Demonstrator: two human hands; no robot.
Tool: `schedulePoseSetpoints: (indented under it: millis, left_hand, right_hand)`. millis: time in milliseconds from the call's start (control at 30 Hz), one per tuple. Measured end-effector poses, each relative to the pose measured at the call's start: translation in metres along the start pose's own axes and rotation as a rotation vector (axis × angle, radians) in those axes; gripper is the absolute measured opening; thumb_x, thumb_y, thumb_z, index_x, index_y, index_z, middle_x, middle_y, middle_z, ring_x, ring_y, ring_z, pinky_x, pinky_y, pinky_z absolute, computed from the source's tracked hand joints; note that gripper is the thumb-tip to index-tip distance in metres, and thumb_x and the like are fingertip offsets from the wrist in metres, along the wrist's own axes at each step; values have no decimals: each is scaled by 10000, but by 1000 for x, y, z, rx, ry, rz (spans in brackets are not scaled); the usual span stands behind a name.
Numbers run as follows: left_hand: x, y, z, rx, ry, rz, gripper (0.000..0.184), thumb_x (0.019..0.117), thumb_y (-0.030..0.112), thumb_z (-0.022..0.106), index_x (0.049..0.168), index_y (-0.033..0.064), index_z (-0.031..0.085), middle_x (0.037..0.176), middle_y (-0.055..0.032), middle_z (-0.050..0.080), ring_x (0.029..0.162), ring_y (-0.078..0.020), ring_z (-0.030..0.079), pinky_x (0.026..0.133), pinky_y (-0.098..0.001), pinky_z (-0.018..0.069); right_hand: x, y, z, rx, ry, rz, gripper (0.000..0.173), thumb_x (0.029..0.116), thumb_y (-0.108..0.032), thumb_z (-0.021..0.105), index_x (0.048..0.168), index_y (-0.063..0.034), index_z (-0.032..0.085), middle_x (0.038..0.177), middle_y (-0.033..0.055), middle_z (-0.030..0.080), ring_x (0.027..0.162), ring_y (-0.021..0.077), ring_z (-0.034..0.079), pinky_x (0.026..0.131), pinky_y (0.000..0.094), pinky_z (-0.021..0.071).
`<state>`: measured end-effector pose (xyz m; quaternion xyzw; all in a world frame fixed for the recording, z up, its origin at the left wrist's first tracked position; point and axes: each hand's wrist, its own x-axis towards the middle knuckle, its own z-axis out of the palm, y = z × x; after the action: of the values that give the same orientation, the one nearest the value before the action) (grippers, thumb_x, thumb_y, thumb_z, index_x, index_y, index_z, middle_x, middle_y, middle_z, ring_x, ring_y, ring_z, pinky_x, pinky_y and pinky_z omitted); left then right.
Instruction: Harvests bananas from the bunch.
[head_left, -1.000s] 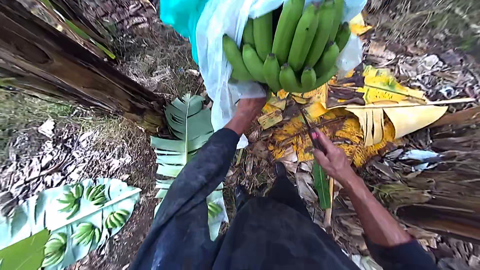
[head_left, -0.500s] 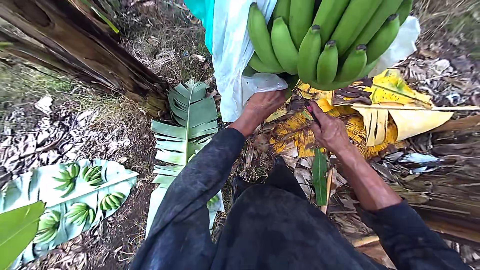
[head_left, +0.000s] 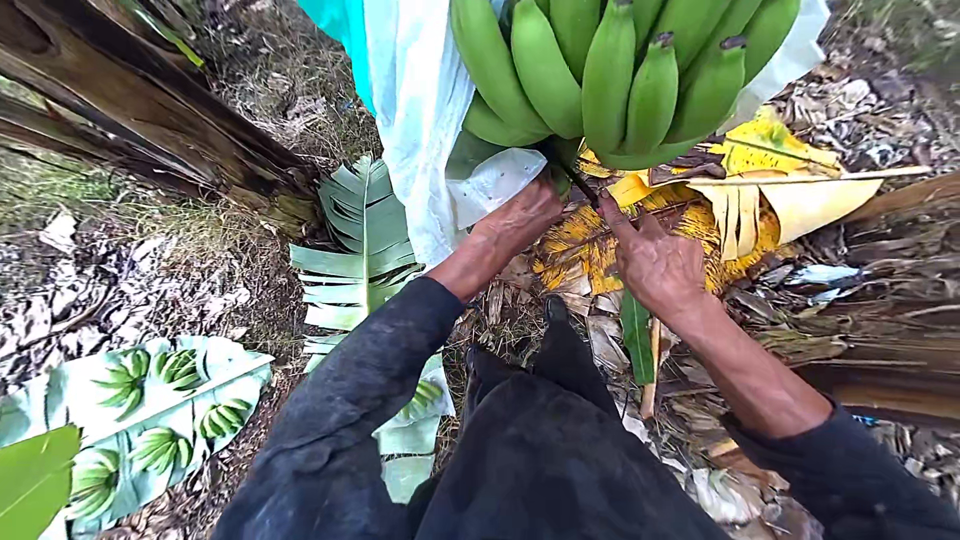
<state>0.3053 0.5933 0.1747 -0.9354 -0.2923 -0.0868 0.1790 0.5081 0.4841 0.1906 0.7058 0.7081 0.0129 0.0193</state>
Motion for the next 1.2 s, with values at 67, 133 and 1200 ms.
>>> schedulePoseSetpoints:
  millis: [67, 133, 1200]
  left_hand:
    - [-12, 4, -6, -32, -20, 13, 179, 981, -41, 481, 1023, -90, 648, 1027, -252, 680, 1000, -397, 690, 903, -476, 561]
    - [-50, 17, -19, -187, -75, 2, 129, 955, 21, 603, 1025, -61, 674, 968, -225, 684, 931, -394, 688, 851, -511, 563]
    - [-249, 56, 64, -824, -206, -740, 350, 859, 482, 688, 958, 156, 764, 851, -40, 765, 771, -222, 739, 683, -529, 577]
  right_hand:
    - [-13, 36, 23, 14, -37, 5, 736, 1008, -150, 576, 1619, -413, 260, 987, 262, 640, 609, 449, 633, 482, 611, 498]
    - [-72, 100, 50, -17, -202, 199, 725, 1028, -176, 531, 1607, -483, 220, 983, 267, 678, 741, 509, 659, 598, 678, 507]
    - [-71, -64, 181, 1678, -941, 379, 374, 1074, -299, 442, 1357, -73, 536, 733, 60, 616, 508, 155, 574, 447, 298, 512]
